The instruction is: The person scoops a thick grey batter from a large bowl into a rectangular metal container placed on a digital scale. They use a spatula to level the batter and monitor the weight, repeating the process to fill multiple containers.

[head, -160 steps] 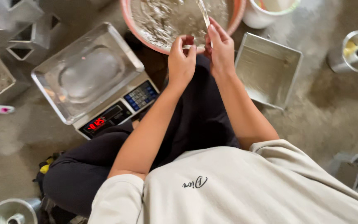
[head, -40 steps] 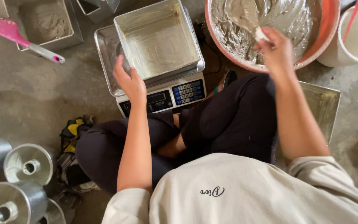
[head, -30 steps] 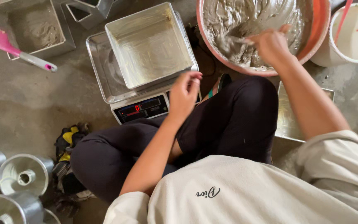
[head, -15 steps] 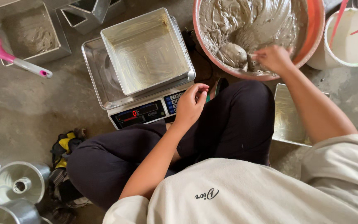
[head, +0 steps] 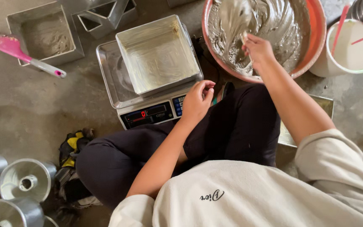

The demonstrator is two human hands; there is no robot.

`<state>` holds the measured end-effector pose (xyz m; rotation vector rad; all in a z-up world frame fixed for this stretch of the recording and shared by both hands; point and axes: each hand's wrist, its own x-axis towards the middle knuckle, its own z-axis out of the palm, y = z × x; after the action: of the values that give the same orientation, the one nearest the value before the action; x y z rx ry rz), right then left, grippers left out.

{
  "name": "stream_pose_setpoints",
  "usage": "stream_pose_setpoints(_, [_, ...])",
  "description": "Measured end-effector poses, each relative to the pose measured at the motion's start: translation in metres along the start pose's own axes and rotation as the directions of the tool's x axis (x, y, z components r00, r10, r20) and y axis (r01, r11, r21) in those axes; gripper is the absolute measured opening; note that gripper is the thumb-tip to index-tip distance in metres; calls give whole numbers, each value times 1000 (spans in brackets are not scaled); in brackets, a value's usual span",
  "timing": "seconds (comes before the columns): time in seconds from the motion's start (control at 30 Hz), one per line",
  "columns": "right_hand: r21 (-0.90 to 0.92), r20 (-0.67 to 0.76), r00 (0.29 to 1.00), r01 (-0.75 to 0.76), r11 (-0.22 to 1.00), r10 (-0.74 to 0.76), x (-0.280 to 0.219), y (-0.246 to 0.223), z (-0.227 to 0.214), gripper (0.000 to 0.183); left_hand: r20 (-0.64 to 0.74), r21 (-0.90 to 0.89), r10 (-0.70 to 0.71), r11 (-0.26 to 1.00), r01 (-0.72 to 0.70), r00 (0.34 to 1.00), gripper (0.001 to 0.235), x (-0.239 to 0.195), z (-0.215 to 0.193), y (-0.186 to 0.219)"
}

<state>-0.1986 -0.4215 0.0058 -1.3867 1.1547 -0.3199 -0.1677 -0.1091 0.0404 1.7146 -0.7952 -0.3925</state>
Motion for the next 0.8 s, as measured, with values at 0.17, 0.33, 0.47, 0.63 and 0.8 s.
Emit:
stream_pose_setpoints(0.17, [-104, -18, 919, 391, 915, -394, -66, -45, 39, 38, -74, -17, 2, 1000, -3, 997, 18, 1, -16, -4])
stream_pose_setpoints(0.33, [-342, 212, 522, 832, 438, -826, -125, -18, 115, 29, -141, 64, -10, 998, 19, 990, 15, -8, -34, -17])
stream_pose_setpoints(0.47, [-686, 585, 366, 699, -201, -724, -139, 8, 153, 40, -156, 108, -129, 983, 147, 979, 16, -23, -49, -30])
stream_pose_setpoints(0.63, [-27, 278, 775, 597, 802, -568, -130, 23, 194, 20, -194, 156, -83, 981, 114, 978, 17, -35, -58, -38])
stream_pose_setpoints(0.8, [491, 425, 903, -167, 855, -68, -101, -8, 151, 34, -142, 39, -89, 995, 95, 986, 17, -27, -51, -33])
